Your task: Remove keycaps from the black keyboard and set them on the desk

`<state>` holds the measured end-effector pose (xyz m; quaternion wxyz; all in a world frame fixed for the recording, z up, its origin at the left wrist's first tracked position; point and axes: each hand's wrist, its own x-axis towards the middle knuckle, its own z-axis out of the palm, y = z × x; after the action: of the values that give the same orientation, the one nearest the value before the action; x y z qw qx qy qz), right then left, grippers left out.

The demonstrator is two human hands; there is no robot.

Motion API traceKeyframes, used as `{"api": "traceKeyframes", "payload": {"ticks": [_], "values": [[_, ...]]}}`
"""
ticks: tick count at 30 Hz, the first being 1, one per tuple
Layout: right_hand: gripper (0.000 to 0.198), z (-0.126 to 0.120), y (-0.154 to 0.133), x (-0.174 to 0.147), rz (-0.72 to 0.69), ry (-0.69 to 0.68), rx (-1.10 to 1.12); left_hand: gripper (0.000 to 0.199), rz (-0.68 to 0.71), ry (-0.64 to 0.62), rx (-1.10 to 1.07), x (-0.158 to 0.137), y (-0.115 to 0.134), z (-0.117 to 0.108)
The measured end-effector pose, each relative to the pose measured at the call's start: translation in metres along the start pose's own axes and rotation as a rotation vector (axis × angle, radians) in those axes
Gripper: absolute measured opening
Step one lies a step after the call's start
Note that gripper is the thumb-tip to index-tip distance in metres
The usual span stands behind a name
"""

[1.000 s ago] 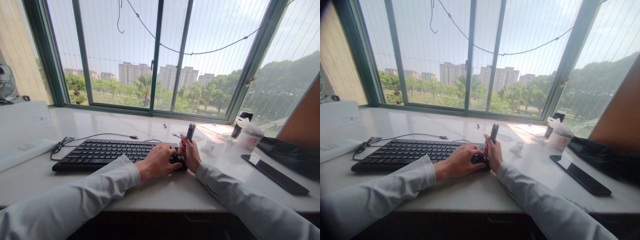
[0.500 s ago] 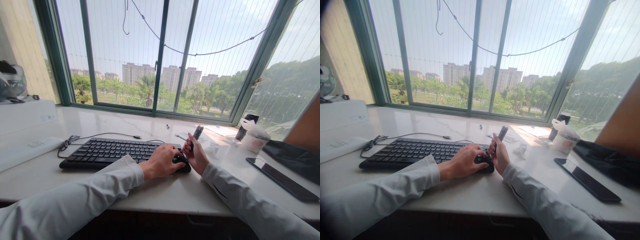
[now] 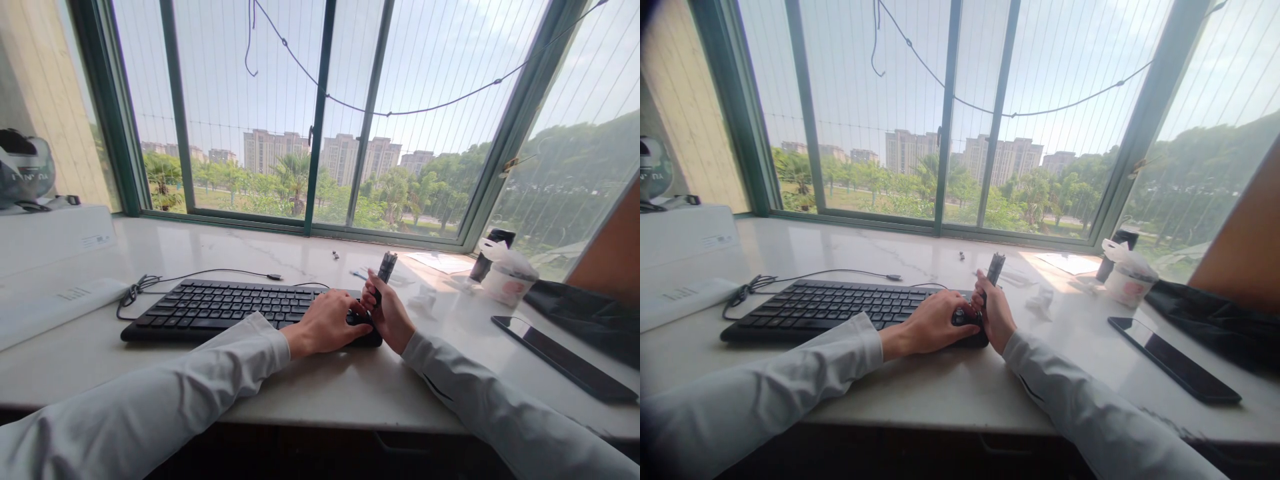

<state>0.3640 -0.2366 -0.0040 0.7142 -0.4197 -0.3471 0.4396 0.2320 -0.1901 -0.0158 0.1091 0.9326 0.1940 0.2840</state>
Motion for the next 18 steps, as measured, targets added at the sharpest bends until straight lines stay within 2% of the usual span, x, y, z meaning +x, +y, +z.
{"api": "traceKeyframes", "payload": {"ticks": [8, 18], "values": [[0.047, -0.0031, 0.0036, 0.0015, -0.035, -0.019, 0.02, 0.027, -0.033, -0.016, -0.044, 0.0011, 0.0, 0.0003], [0.046, -0.0019, 0.0071, -0.0007, -0.129, -0.061, -0.092, 0.027, -0.008, -0.058, -0.142, 0.0016, -0.0028, 0.0009]]}}
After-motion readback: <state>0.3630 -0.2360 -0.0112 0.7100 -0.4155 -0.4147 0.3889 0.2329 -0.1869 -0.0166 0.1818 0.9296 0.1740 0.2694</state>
